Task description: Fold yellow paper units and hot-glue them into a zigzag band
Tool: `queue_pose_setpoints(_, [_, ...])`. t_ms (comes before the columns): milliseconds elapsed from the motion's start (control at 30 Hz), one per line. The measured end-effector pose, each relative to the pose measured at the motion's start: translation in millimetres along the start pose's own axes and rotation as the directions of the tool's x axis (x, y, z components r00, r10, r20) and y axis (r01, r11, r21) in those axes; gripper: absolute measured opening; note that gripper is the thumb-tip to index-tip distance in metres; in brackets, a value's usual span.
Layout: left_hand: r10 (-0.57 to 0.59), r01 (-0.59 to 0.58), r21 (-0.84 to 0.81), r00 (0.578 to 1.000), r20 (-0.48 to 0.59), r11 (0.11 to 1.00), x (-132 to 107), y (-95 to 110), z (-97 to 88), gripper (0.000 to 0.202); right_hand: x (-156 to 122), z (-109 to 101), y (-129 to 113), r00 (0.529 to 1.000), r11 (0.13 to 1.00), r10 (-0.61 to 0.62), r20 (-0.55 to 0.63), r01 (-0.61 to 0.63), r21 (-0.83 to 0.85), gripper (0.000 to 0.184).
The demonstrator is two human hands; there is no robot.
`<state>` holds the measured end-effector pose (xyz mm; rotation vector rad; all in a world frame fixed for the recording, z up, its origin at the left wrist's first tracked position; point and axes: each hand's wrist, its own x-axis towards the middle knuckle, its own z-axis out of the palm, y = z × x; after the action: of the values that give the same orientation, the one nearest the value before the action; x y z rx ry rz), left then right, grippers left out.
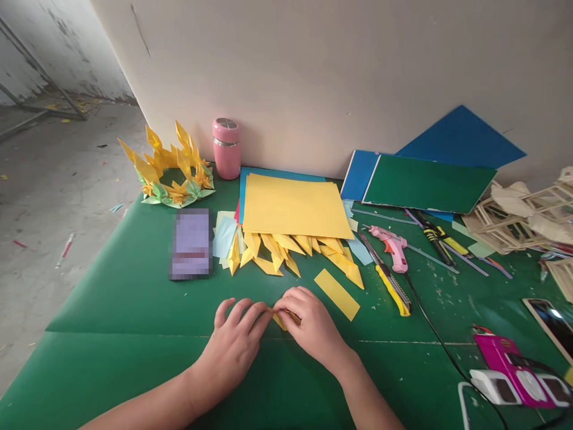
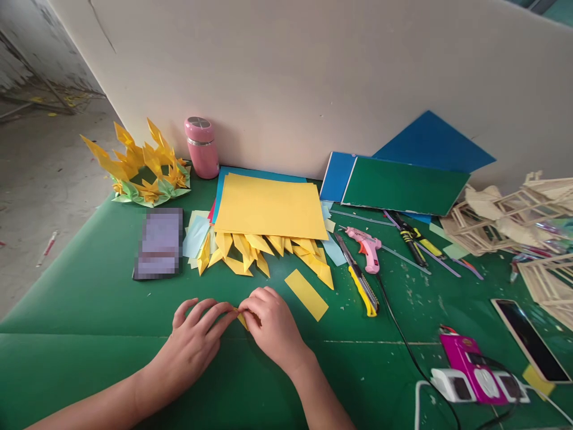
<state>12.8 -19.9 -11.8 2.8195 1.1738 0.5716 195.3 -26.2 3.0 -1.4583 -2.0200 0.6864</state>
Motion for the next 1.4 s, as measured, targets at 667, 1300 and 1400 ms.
queue_pose_setpoints(667, [0.034,-0.033,-0.049,0.999,0.020,0.998,0.4,-8.7,-1.7,0.036,0.0,-3.9,3.9,0.991,0.978,-0.096,0.097,0.112,-0.174,0.023])
queue_pose_setpoints(1300, [0.090,-0.090,-0.002,0.996,0.027,0.996,0.7,-11.3,-1.2,0.031,4.8,-22.0,-2.9,0.960,0.919,-0.164,0.227,0.232,-0.318,0.020])
queue_pose_setpoints(1400, [0.084,-0.085,0.019,0.996,0.037,0.996,-0.7,-9.8,0.3,0.034,3.7,-24.0,-0.9,0.956,0.914,-0.192,0.222,0.257,-0.313,0.023])
